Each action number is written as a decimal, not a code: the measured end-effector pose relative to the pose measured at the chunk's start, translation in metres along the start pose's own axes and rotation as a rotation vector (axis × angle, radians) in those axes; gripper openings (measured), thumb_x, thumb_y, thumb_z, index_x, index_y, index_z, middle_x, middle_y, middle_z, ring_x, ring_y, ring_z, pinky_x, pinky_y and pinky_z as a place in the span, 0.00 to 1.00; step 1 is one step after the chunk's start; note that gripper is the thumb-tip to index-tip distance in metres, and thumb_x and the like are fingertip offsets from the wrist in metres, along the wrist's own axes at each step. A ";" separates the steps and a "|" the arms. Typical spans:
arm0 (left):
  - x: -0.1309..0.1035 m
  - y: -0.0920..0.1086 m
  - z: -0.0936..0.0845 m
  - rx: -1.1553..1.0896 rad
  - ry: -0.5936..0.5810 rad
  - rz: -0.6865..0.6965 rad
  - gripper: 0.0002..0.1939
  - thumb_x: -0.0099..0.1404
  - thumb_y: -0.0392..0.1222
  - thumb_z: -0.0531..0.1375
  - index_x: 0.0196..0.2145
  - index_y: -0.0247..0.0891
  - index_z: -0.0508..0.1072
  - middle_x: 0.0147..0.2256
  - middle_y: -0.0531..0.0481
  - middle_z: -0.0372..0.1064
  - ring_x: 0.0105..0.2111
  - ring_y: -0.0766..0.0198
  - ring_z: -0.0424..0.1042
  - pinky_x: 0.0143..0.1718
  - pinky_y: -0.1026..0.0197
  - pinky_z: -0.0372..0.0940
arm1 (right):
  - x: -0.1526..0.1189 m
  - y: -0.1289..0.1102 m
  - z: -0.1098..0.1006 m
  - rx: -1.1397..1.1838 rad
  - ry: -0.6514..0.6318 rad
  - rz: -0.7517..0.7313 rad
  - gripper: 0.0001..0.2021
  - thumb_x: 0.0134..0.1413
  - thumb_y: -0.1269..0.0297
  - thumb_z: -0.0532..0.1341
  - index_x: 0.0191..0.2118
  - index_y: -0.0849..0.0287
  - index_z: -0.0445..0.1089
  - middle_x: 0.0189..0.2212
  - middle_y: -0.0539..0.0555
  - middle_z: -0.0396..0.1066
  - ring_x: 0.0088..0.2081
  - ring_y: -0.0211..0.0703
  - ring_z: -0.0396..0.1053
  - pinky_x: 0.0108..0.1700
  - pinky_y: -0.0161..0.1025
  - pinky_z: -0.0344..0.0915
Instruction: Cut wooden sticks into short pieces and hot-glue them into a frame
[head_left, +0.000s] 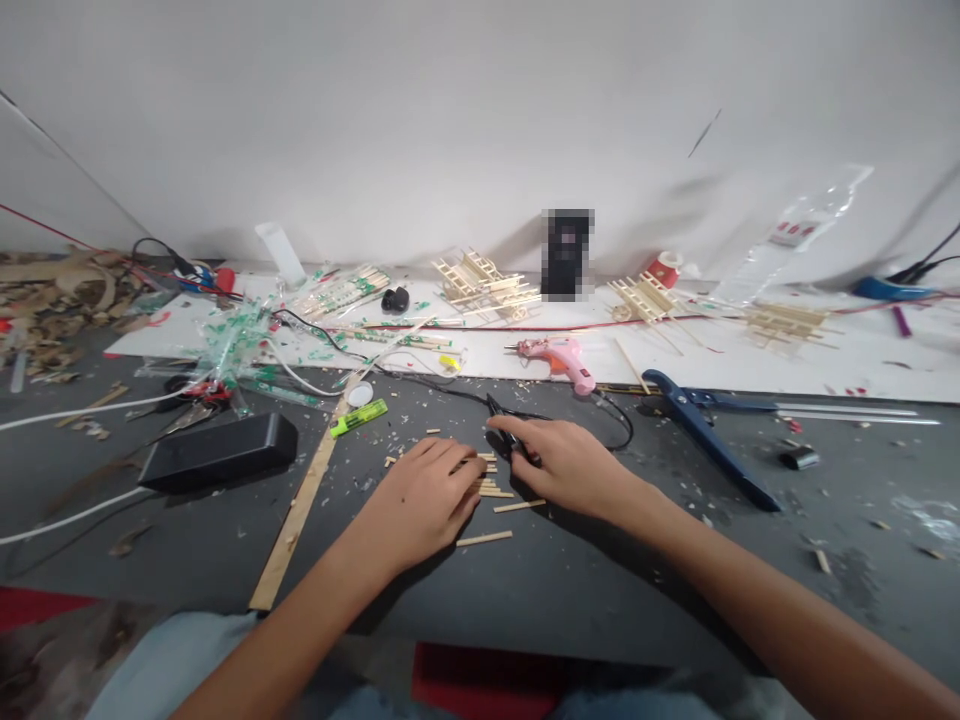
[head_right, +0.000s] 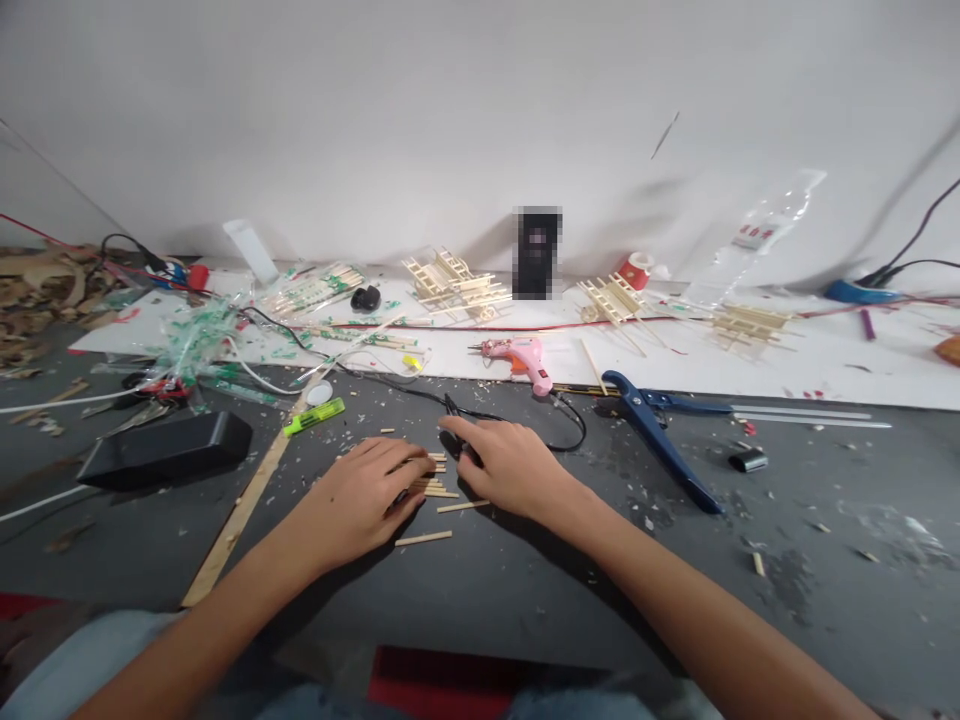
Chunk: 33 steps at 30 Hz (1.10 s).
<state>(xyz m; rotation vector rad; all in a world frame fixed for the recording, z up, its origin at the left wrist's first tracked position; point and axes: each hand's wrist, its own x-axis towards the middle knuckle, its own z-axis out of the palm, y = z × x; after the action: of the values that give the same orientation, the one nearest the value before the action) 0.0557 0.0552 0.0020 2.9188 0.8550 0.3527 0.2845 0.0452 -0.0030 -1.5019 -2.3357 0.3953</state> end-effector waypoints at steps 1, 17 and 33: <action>0.000 -0.001 0.000 -0.005 -0.010 0.003 0.10 0.73 0.37 0.55 0.49 0.35 0.74 0.45 0.43 0.74 0.47 0.52 0.73 0.50 0.49 0.66 | 0.000 0.002 -0.001 0.014 0.000 -0.010 0.20 0.61 0.70 0.55 0.57 0.53 0.72 0.38 0.54 0.80 0.36 0.47 0.75 0.39 0.38 0.62; 0.026 0.050 -0.001 -1.400 0.445 -0.609 0.24 0.73 0.60 0.54 0.39 0.36 0.77 0.41 0.43 0.79 0.44 0.56 0.77 0.48 0.56 0.71 | -0.054 -0.033 -0.039 0.041 0.057 -0.298 0.18 0.66 0.66 0.54 0.57 0.48 0.71 0.47 0.58 0.75 0.42 0.48 0.73 0.44 0.44 0.70; -0.024 0.037 -0.028 -0.199 0.404 -0.079 0.12 0.73 0.40 0.58 0.52 0.40 0.74 0.35 0.52 0.79 0.31 0.64 0.78 0.32 0.64 0.66 | -0.207 0.194 -0.081 -0.193 0.436 0.489 0.19 0.57 0.40 0.55 0.37 0.49 0.71 0.36 0.62 0.73 0.40 0.64 0.72 0.44 0.60 0.66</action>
<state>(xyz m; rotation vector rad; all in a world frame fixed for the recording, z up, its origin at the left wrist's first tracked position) 0.0489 0.0111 0.0298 2.6589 0.9135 0.9833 0.5581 -0.0610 -0.0346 -2.0145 -1.6992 -0.0530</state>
